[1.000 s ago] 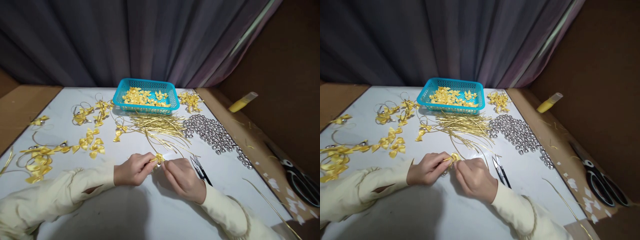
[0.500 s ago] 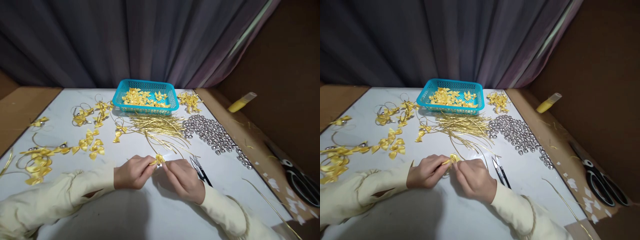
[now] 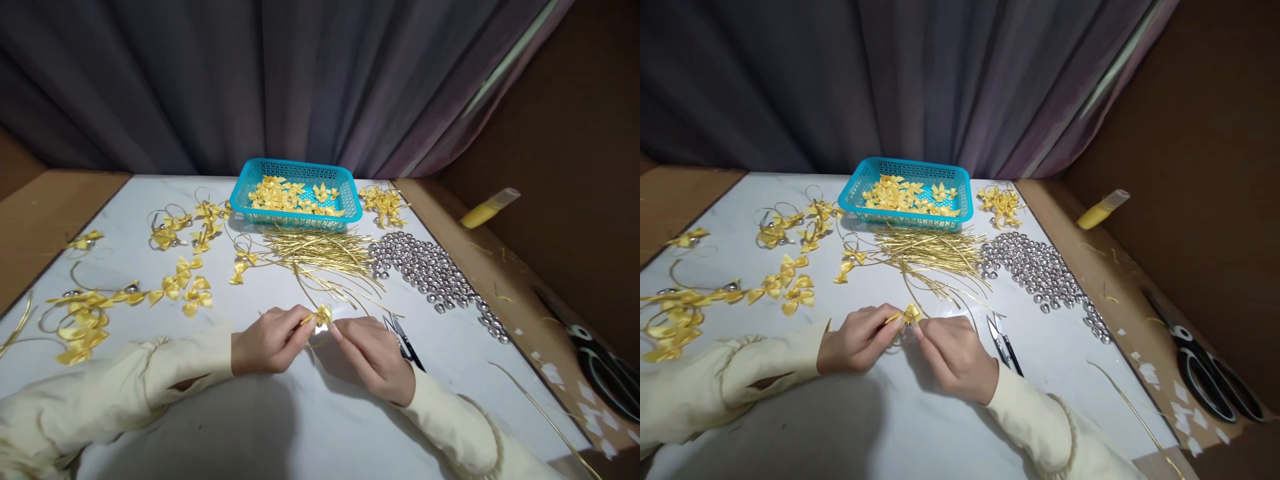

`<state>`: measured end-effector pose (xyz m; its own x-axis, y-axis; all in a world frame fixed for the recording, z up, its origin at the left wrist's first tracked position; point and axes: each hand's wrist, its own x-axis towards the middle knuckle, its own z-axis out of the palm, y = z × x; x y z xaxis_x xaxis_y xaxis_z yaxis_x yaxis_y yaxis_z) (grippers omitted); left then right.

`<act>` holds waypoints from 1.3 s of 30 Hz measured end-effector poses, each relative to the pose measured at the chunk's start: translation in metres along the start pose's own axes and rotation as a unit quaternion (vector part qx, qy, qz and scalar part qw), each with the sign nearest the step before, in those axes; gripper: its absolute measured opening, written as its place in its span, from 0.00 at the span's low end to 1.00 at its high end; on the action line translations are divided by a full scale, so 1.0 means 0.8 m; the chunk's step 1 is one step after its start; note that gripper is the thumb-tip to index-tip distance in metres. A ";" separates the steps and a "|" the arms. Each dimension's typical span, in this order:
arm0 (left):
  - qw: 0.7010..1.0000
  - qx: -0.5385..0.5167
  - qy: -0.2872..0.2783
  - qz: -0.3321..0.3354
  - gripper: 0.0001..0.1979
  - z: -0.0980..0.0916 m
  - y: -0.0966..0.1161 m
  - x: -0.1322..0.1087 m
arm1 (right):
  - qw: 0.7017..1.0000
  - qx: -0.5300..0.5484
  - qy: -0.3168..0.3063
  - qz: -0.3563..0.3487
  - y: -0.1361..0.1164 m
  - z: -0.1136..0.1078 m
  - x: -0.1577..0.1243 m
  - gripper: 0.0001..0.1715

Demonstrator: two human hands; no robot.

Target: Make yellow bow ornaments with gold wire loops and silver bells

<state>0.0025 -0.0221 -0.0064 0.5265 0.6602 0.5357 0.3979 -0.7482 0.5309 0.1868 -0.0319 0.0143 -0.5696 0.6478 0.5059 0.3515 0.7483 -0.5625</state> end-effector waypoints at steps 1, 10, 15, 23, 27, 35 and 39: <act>1.000 0.008 0.000 0.013 0.09 0.000 0.000 0.000 | 1.000 -0.001 -0.003 0.001 0.000 0.000 0.000 0.15; 0.994 0.077 -0.019 0.074 0.12 0.000 -0.004 -0.002 | 0.999 -0.009 -0.027 0.016 -0.003 0.001 -0.002 0.17; 0.990 0.089 -0.010 0.107 0.11 0.001 -0.005 -0.002 | 0.999 -0.015 -0.037 0.034 -0.005 0.002 -0.004 0.19; 0.986 0.096 -0.018 0.135 0.11 0.003 -0.006 -0.003 | 0.998 -0.030 -0.038 0.027 -0.005 0.005 -0.005 0.19; 0.984 0.095 -0.025 0.147 0.11 0.002 -0.006 -0.004 | 0.998 -0.040 -0.040 0.025 -0.006 0.005 -0.006 0.19; 0.980 0.096 -0.019 0.176 0.12 0.001 -0.007 -0.001 | 0.998 -0.014 -0.043 0.042 -0.008 0.006 -0.004 0.19; 0.983 0.103 0.002 0.150 0.10 0.000 -0.006 0.000 | 0.996 0.011 -0.059 0.067 -0.004 -0.001 -0.001 0.18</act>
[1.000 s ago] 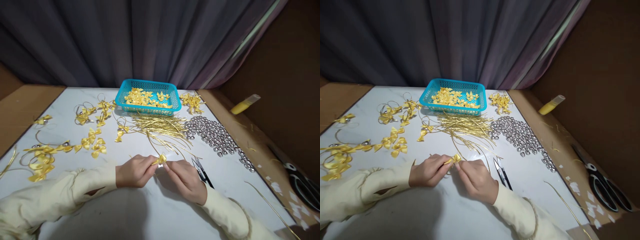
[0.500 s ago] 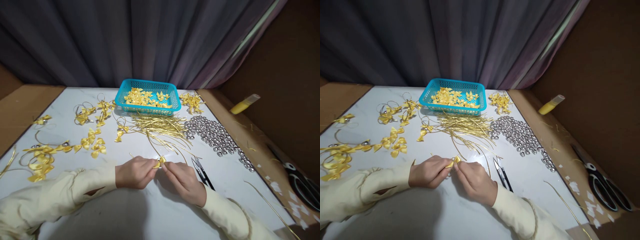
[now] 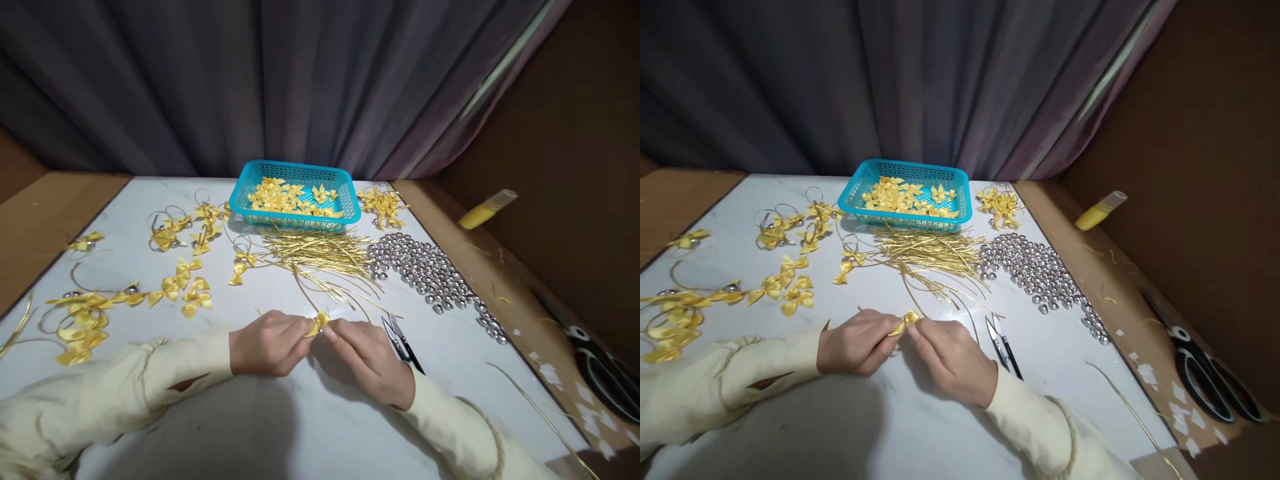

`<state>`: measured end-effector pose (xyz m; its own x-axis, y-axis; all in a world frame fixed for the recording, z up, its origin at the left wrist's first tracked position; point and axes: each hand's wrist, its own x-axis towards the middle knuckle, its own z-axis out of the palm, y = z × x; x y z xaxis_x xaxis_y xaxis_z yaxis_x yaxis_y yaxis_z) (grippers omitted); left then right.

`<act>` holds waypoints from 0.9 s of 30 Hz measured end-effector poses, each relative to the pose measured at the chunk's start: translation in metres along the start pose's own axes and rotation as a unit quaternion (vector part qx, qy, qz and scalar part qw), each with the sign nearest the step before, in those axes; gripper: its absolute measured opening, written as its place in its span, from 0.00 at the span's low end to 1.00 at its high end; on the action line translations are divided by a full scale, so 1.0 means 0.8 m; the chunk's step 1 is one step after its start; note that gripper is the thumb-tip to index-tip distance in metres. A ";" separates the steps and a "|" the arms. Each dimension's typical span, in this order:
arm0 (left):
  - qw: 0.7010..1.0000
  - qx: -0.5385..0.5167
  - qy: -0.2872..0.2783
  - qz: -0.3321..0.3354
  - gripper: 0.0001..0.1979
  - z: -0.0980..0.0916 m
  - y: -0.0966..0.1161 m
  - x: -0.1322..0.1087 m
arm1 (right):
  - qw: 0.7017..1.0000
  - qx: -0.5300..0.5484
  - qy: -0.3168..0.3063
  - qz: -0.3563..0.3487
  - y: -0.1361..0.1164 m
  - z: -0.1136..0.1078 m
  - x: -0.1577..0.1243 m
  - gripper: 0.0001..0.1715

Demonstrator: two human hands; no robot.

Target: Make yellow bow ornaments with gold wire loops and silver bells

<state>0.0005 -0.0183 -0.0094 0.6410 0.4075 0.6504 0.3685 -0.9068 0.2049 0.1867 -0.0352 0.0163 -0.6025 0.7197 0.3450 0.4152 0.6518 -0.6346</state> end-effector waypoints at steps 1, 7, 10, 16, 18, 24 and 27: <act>1.000 0.001 0.003 -0.009 0.09 0.000 0.000 0.000 | 1.000 -0.001 -0.003 -0.005 0.001 -0.002 0.000 0.17; 0.999 0.006 0.013 -0.031 0.09 0.001 -0.001 -0.001 | 0.997 -0.021 -0.027 -0.068 0.008 -0.009 0.000 0.14; 0.999 0.011 0.013 -0.038 0.09 0.001 -0.001 -0.002 | 0.996 -0.033 -0.024 -0.083 0.009 -0.009 0.000 0.12; 0.999 0.006 0.003 -0.036 0.09 0.001 -0.001 -0.003 | 0.994 -0.059 -0.014 -0.091 0.009 -0.005 0.000 0.11; 0.999 0.005 0.002 -0.033 0.09 0.001 -0.001 -0.002 | 0.995 -0.053 -0.019 -0.089 0.009 -0.004 -0.001 0.11; 1.000 -0.002 0.001 0.001 0.10 -0.001 -0.003 0.000 | 0.996 -0.050 -0.025 -0.068 0.005 -0.001 -0.005 0.13; 1.000 -0.001 0.004 0.017 0.10 0.001 -0.004 0.000 | 0.996 -0.060 -0.026 -0.065 0.003 0.001 -0.006 0.13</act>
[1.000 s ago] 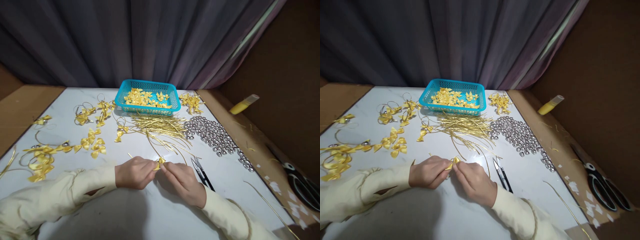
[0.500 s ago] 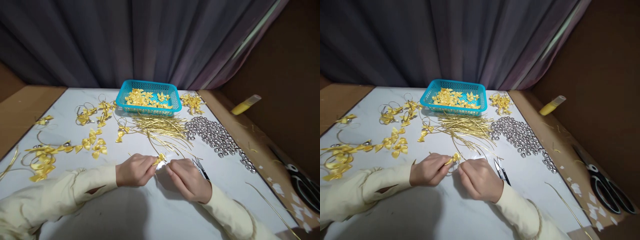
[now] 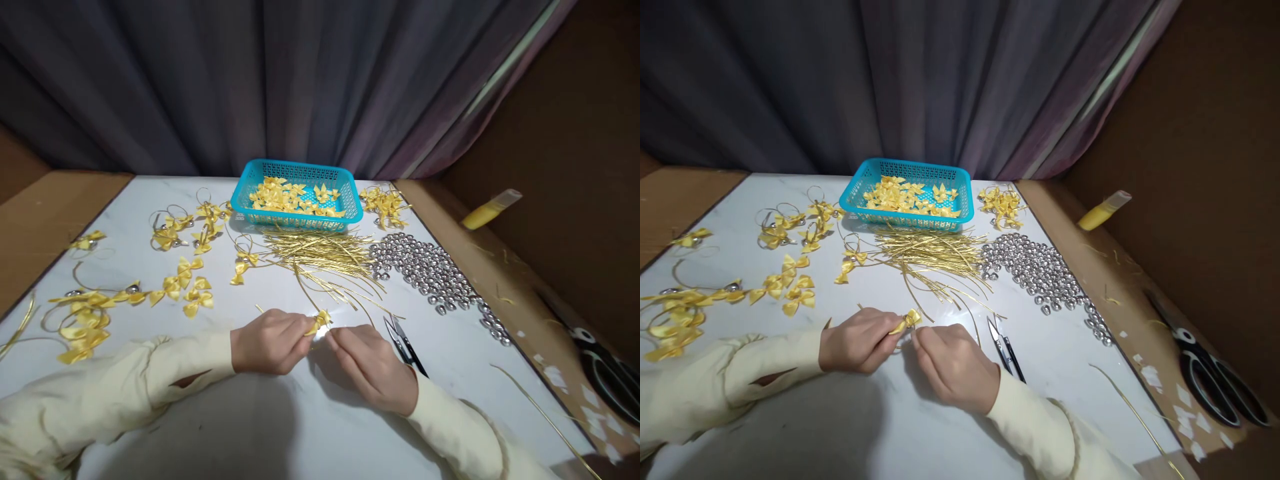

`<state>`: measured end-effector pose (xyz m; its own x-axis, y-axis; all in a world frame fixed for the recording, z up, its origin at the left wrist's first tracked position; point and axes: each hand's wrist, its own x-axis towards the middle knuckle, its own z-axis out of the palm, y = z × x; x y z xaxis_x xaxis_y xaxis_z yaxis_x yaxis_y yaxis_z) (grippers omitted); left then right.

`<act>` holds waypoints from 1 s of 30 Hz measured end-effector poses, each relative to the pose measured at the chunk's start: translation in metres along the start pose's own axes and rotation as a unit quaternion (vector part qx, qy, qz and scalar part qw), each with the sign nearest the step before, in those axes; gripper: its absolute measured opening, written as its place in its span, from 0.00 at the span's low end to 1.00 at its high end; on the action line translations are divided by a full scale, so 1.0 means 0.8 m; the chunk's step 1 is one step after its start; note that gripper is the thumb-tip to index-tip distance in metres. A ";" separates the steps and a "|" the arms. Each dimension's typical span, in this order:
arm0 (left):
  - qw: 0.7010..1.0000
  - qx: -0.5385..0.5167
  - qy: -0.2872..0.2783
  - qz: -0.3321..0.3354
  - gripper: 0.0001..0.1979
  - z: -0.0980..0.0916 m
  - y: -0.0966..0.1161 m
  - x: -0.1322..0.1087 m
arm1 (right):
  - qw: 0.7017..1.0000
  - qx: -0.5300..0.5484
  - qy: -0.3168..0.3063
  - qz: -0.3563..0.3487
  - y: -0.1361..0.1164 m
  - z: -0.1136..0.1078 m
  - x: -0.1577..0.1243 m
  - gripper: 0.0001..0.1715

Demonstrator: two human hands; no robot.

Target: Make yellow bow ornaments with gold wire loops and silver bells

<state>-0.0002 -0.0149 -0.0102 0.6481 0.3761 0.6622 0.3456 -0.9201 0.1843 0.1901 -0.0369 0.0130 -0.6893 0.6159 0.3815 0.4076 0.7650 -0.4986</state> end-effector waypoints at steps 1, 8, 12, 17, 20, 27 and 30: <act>1.000 0.001 0.001 0.003 0.10 0.000 0.000 0.000 | 1.000 -0.004 0.000 0.000 0.000 0.000 0.000 0.14; 1.000 0.011 0.002 0.010 0.11 0.001 0.002 0.001 | 1.000 -0.015 0.001 0.003 -0.001 0.004 -0.003 0.15; 1.000 0.011 -0.003 0.016 0.10 0.000 0.002 0.001 | 1.000 -0.020 0.005 0.002 -0.001 0.005 -0.003 0.15; 1.000 0.007 -0.003 0.024 0.10 0.001 0.002 0.000 | 1.000 -0.016 0.010 0.003 -0.002 0.006 -0.002 0.15; 1.000 -0.001 -0.002 -0.020 0.11 0.000 0.003 0.000 | 1.000 -0.024 0.016 -0.002 -0.001 0.003 0.001 0.15; 0.986 -0.002 0.000 -0.164 0.11 -0.001 0.005 0.000 | 0.997 0.005 0.076 0.016 0.003 -0.018 0.005 0.06; 0.984 0.015 0.008 -0.176 0.11 -0.001 0.003 0.000 | 0.993 0.024 0.114 0.021 0.002 -0.028 0.003 0.08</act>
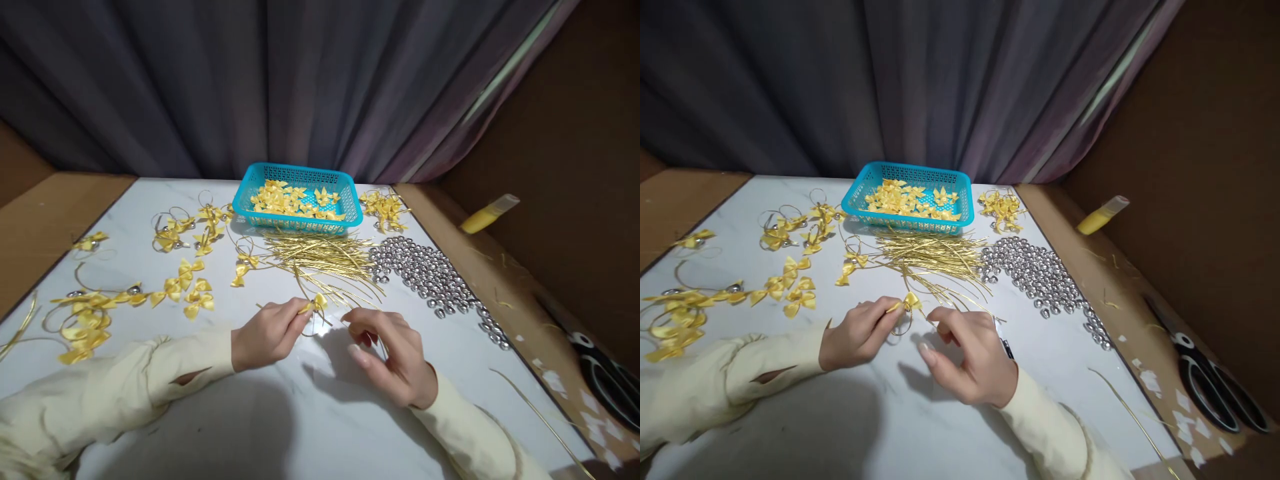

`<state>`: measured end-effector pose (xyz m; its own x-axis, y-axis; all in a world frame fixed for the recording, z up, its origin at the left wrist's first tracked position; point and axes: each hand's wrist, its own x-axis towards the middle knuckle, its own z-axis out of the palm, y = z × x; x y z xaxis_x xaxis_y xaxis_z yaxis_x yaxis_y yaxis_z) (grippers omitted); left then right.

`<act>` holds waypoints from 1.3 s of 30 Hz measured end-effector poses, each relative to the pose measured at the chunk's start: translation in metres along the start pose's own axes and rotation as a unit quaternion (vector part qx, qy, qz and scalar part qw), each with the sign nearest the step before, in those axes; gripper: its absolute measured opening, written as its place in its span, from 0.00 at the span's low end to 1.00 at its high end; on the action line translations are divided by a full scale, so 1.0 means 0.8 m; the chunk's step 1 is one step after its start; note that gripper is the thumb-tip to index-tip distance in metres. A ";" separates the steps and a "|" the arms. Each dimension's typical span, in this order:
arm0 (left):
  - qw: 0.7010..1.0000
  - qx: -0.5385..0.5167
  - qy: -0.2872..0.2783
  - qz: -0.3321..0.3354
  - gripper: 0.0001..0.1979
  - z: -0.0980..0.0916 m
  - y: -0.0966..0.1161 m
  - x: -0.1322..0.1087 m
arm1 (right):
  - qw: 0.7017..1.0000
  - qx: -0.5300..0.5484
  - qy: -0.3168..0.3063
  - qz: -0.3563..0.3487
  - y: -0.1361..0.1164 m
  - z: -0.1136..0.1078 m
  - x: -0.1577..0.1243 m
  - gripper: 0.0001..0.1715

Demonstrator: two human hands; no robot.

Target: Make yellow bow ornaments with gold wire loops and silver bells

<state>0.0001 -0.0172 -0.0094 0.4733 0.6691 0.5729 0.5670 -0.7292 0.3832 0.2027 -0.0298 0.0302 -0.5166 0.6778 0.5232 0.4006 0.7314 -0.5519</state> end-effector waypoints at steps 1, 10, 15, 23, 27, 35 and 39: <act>1.000 0.002 0.002 0.002 0.11 0.000 0.000 0.000 | 1.000 0.002 0.009 0.005 0.000 -0.002 0.000 0.07; 0.996 0.006 0.006 0.087 0.10 0.003 -0.003 -0.002 | 0.996 -0.009 0.028 0.086 0.008 -0.010 0.007 0.04; 0.996 0.001 -0.011 0.092 0.10 0.003 -0.004 0.000 | 0.999 -0.016 -0.038 0.031 0.014 -0.009 0.005 0.08; 0.996 -0.001 -0.031 0.084 0.09 0.006 -0.004 -0.002 | 0.995 -0.049 -0.080 0.019 0.011 -0.003 0.004 0.09; 0.996 -0.006 -0.038 0.080 0.10 0.005 -0.004 -0.002 | 0.993 -0.056 -0.086 0.056 0.012 -0.003 0.005 0.09; 0.993 0.027 -0.036 0.105 0.09 0.007 -0.004 -0.004 | 0.989 -0.110 -0.019 0.099 0.022 -0.009 0.011 0.07; 0.994 0.025 -0.036 0.104 0.09 0.009 -0.005 -0.006 | 0.976 -0.148 0.115 0.108 0.022 -0.014 0.013 0.03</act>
<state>0.0002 -0.0162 -0.0186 0.6303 0.5142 0.5816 0.4839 -0.8461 0.2236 0.2132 -0.0089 0.0331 -0.2255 0.7931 0.5657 0.7007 0.5355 -0.4715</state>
